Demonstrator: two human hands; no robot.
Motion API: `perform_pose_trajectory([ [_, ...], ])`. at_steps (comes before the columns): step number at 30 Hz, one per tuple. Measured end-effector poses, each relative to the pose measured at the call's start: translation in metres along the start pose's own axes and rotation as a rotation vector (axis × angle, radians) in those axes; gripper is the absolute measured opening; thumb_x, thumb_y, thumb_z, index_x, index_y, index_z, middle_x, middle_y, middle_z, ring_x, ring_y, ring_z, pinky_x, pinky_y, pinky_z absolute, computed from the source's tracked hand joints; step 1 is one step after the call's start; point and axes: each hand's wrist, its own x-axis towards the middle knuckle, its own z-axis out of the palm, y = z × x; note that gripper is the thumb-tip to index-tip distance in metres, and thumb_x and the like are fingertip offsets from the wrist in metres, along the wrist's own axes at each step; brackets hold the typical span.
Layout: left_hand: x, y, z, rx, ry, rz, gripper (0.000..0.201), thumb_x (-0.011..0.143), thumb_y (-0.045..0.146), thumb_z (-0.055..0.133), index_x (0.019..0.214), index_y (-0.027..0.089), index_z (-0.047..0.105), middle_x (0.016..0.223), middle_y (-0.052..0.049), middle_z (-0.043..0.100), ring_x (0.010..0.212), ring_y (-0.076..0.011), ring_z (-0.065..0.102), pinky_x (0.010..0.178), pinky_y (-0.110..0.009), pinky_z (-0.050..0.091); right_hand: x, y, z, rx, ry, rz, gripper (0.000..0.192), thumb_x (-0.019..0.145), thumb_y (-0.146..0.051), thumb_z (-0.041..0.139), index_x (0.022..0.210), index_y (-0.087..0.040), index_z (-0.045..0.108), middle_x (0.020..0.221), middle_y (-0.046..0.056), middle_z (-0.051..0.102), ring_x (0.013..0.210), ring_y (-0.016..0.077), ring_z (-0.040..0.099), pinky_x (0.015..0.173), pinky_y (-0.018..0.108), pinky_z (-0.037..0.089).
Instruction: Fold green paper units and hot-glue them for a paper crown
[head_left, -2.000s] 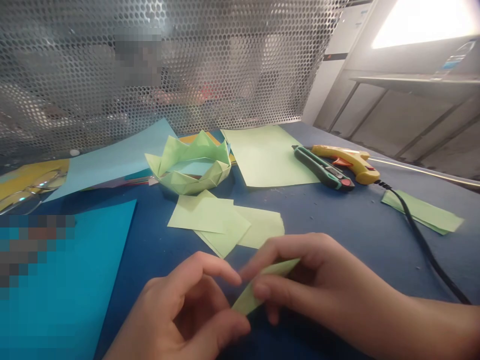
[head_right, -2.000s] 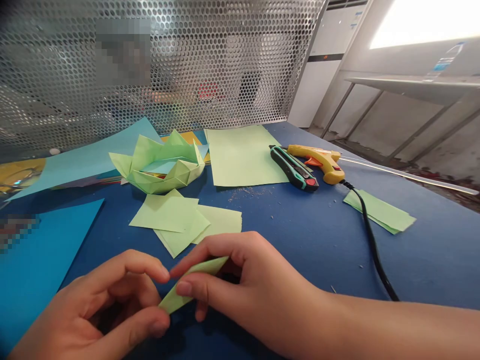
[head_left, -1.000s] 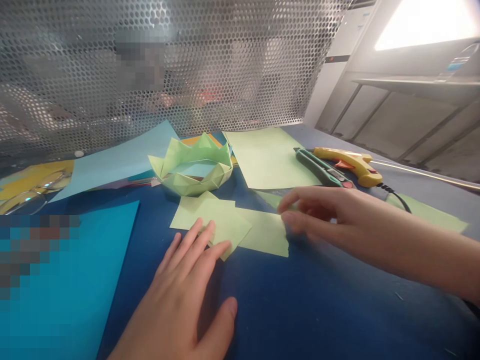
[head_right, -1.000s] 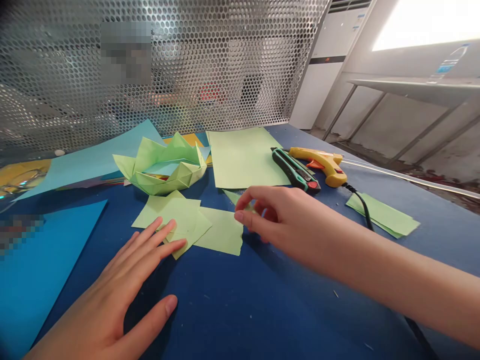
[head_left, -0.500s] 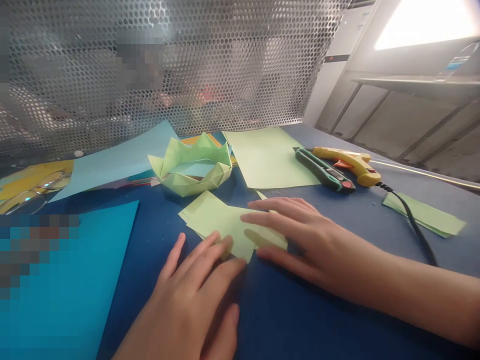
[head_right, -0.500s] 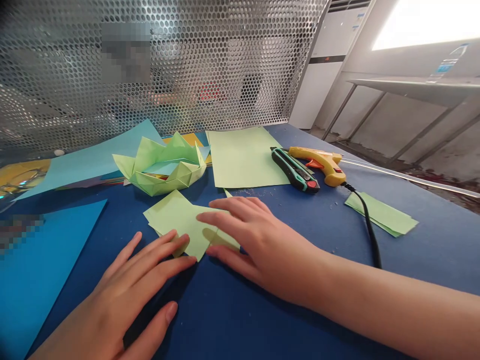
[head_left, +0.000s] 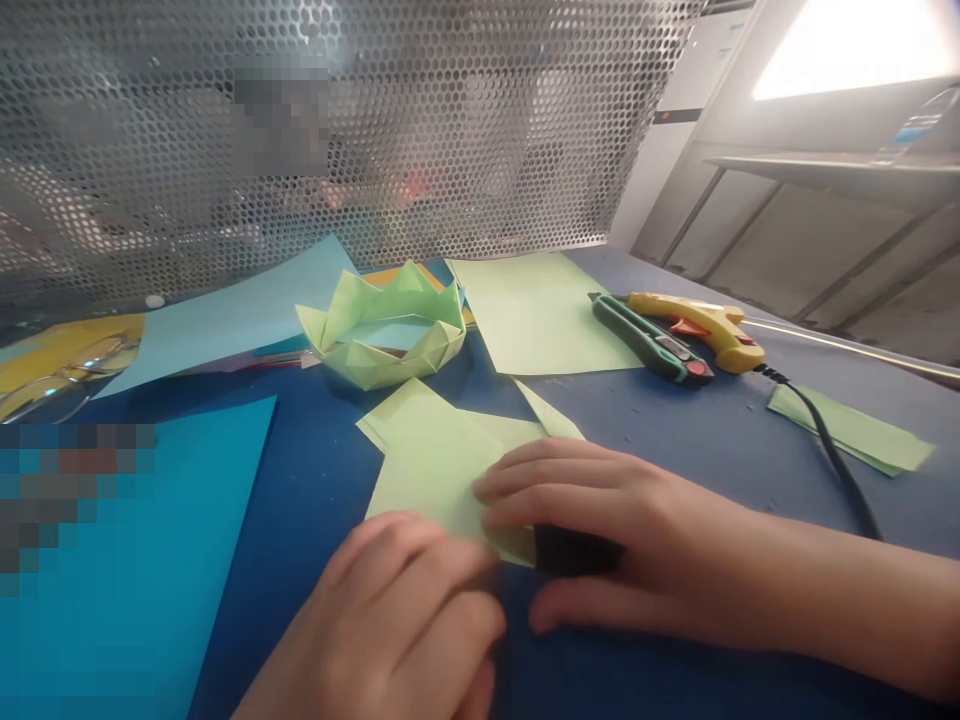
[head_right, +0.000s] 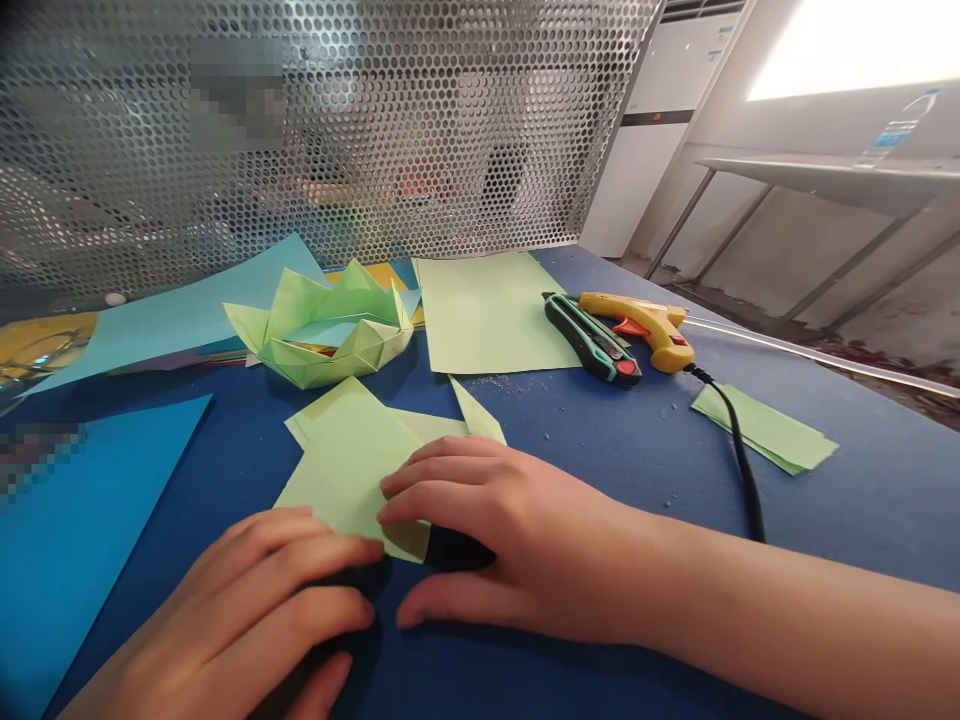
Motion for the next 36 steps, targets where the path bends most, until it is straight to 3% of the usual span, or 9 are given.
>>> perform_pose_trajectory([
  [4, -0.002, 0.0, 0.005, 0.011, 0.058, -0.111, 0.017, 0.092, 0.017, 0.05, 0.093, 0.03, 0.061, 0.123, 0.006, 0.067, 0.124, -0.0077, 0.056, 0.115, -0.021, 0.032, -0.002, 0.005, 0.005, 0.045, 0.066, -0.034, 0.023, 0.092, -0.026, 0.072, 0.111, -0.014, 0.072, 0.117, 0.01, 0.073, 0.113, 0.0154, 0.065, 0.101, 0.024, 0.05],
  [8, -0.004, -0.002, 0.002, 0.083, -0.02, -0.133, 0.022, 0.091, 0.021, 0.05, 0.108, 0.033, 0.058, 0.139, 0.007, 0.061, 0.139, -0.0053, 0.045, 0.118, -0.021, 0.03, -0.004, 0.008, 0.008, -0.006, 0.126, -0.101, 0.011, 0.092, -0.019, 0.069, 0.101, -0.013, 0.074, 0.114, 0.011, 0.075, 0.114, 0.016, 0.066, 0.1, 0.022, 0.051],
  [12, -0.003, -0.007, -0.004, 0.2, -0.104, -0.042, 0.03, 0.09, 0.025, 0.051, 0.119, 0.031, 0.052, 0.142, 0.008, 0.061, 0.136, -0.0091, 0.051, 0.111, -0.027, 0.043, -0.004, 0.006, 0.004, -0.063, 0.091, -0.187, 0.006, 0.094, -0.014, 0.066, 0.095, -0.013, 0.072, 0.108, 0.01, 0.077, 0.115, 0.018, 0.067, 0.105, 0.025, 0.049],
  [17, 0.0, -0.013, -0.009, 0.254, -0.137, 0.08, 0.033, 0.089, 0.026, 0.055, 0.122, 0.027, 0.052, 0.14, 0.002, 0.062, 0.13, -0.0175, 0.058, 0.1, -0.034, 0.054, -0.001, 0.001, -0.004, -0.045, -0.027, -0.164, 0.014, 0.096, -0.009, 0.056, 0.092, -0.015, 0.068, 0.104, 0.011, 0.077, 0.116, 0.0209, 0.067, 0.103, 0.03, 0.05],
  [23, 0.0, -0.01, -0.01, 0.251, -0.169, 0.031, 0.029, 0.089, 0.03, 0.055, 0.118, 0.029, 0.051, 0.139, 0.004, 0.063, 0.13, -0.0155, 0.058, 0.1, -0.034, 0.052, -0.004, 0.001, -0.002, -0.134, -0.022, -0.178, 0.014, 0.097, -0.009, 0.054, 0.1, -0.015, 0.066, 0.118, 0.011, 0.075, 0.12, 0.0217, 0.065, 0.102, 0.033, 0.049],
  [29, -0.002, -0.005, -0.006, 0.207, -0.157, -0.07, 0.025, 0.093, 0.03, 0.049, 0.117, 0.033, 0.05, 0.14, 0.009, 0.062, 0.133, -0.0103, 0.054, 0.106, -0.034, 0.049, -0.006, 0.003, -0.002, -0.193, 0.0, -0.229, 0.016, 0.099, -0.008, 0.051, 0.103, -0.015, 0.065, 0.12, 0.011, 0.075, 0.124, 0.018, 0.064, 0.104, 0.03, 0.047],
  [36, -0.001, -0.003, -0.005, 0.195, -0.108, -0.073, 0.024, 0.093, 0.026, 0.048, 0.115, 0.032, 0.052, 0.131, 0.009, 0.068, 0.124, -0.0084, 0.061, 0.107, -0.028, 0.049, -0.003, 0.001, -0.011, -0.082, -0.11, -0.179, 0.019, 0.097, -0.006, 0.049, 0.099, -0.015, 0.066, 0.116, 0.01, 0.076, 0.125, 0.0178, 0.062, 0.103, 0.031, 0.045],
])
